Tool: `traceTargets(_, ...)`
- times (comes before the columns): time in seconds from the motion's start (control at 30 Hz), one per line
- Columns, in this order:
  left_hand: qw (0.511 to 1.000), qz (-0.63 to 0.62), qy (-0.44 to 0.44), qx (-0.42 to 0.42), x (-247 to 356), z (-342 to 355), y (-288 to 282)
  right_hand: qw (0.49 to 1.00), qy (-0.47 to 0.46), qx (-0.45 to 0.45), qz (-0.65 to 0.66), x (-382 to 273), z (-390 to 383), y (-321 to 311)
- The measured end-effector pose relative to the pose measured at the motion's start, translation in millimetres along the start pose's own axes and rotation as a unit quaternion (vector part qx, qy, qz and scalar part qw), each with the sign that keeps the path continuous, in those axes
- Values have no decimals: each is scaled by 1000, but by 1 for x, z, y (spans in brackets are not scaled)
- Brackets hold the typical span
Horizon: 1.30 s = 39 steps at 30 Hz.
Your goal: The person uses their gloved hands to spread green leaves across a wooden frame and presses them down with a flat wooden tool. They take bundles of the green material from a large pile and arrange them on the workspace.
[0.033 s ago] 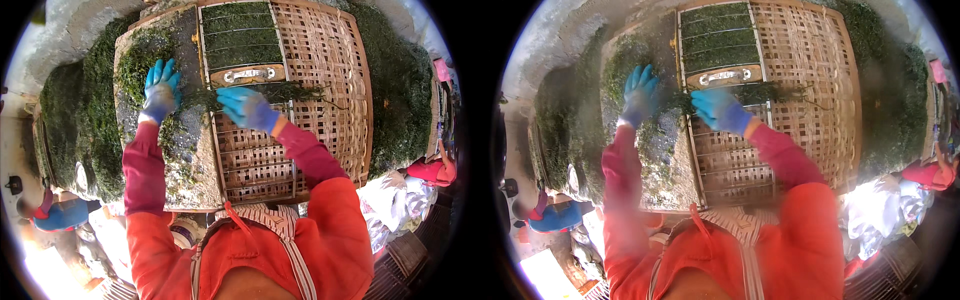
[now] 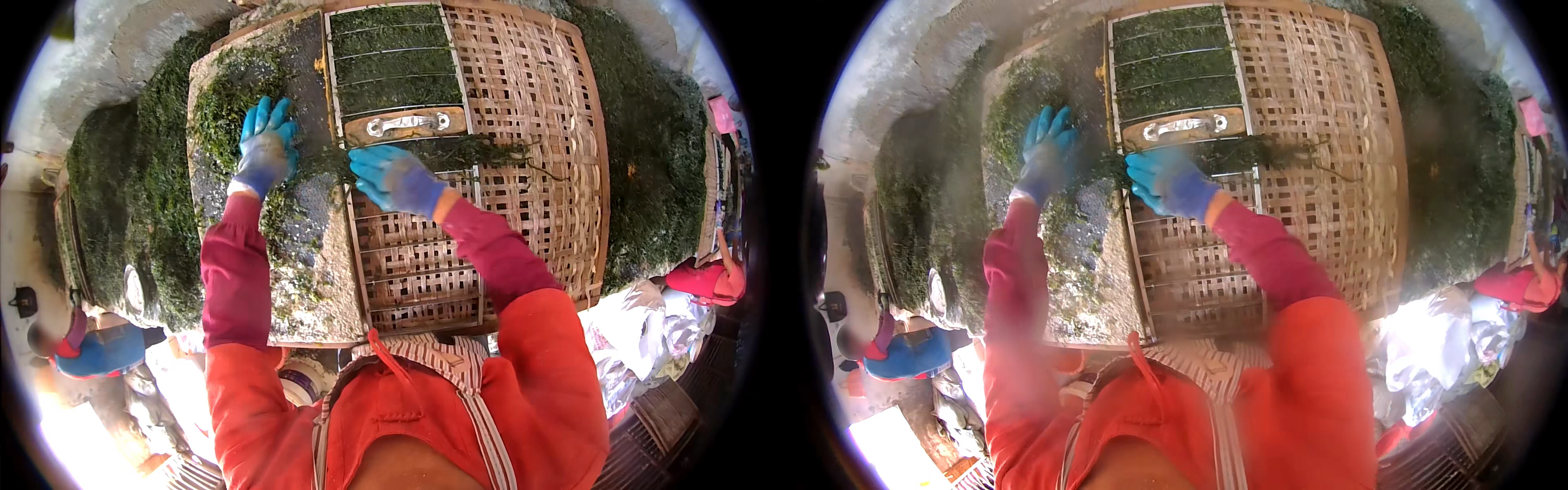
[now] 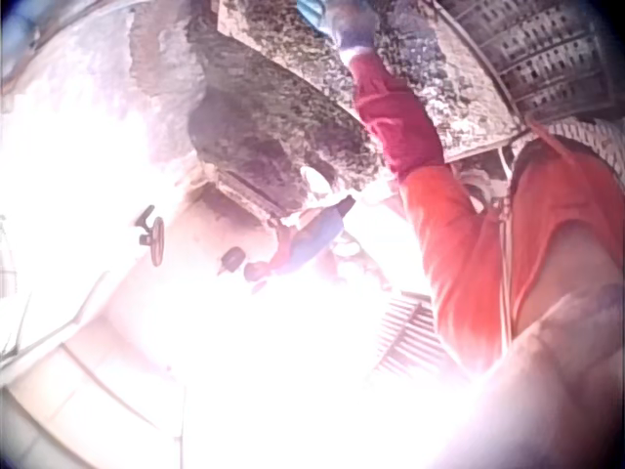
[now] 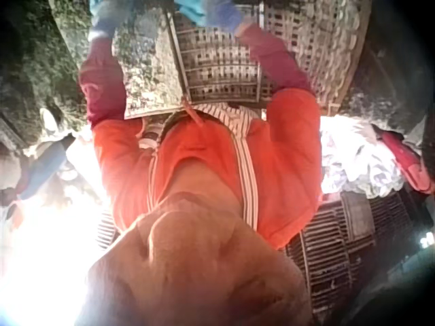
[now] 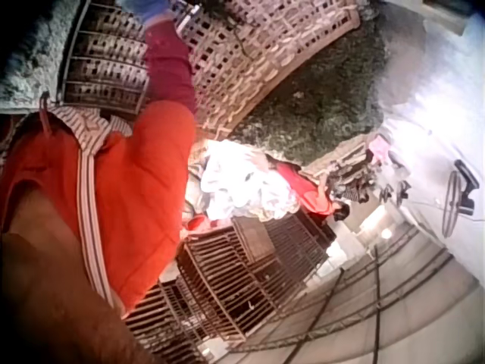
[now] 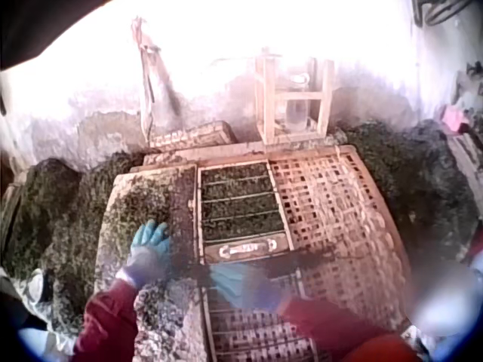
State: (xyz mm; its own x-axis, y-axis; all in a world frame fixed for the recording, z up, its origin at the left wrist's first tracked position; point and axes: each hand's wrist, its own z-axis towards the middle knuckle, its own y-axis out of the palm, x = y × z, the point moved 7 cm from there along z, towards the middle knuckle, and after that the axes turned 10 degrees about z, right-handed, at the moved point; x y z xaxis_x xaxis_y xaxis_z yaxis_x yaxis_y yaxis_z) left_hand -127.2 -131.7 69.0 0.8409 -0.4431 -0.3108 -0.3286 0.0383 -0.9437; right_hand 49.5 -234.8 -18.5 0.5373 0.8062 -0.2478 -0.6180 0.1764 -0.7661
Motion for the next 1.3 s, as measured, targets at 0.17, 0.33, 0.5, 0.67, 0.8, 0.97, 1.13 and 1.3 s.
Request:
traceTargets(0.17,985,-142,75,-67,21,-4,0,999,29,15,-14,0,-1,4)
traceTargets(0.33,757,-652,40,-30,16,-47,-19,976,112,-183,-42,7,-5,26)
traceTargets(0.5,837,-534,-67,-93,-69,-59,9,983,101,-149,-32,6,-4,23)
traceTargets(0.67,985,-167,-6,-33,-7,-64,-8,978,153,-33,139,6,7,-5)
traceTargets(0.8,996,-69,-5,-55,39,-34,16,995,82,-47,-21,-7,-4,16)
traceTargets(0.97,990,-117,79,-12,143,31,7,985,158,-5,63,6,-5,29)
traceTargets(1.13,897,-291,310,119,256,21,-62,955,202,41,214,20,-50,34)
traceTargets(1.3,786,-445,125,411,161,-34,-37,973,145,104,147,-2,-1,-40)
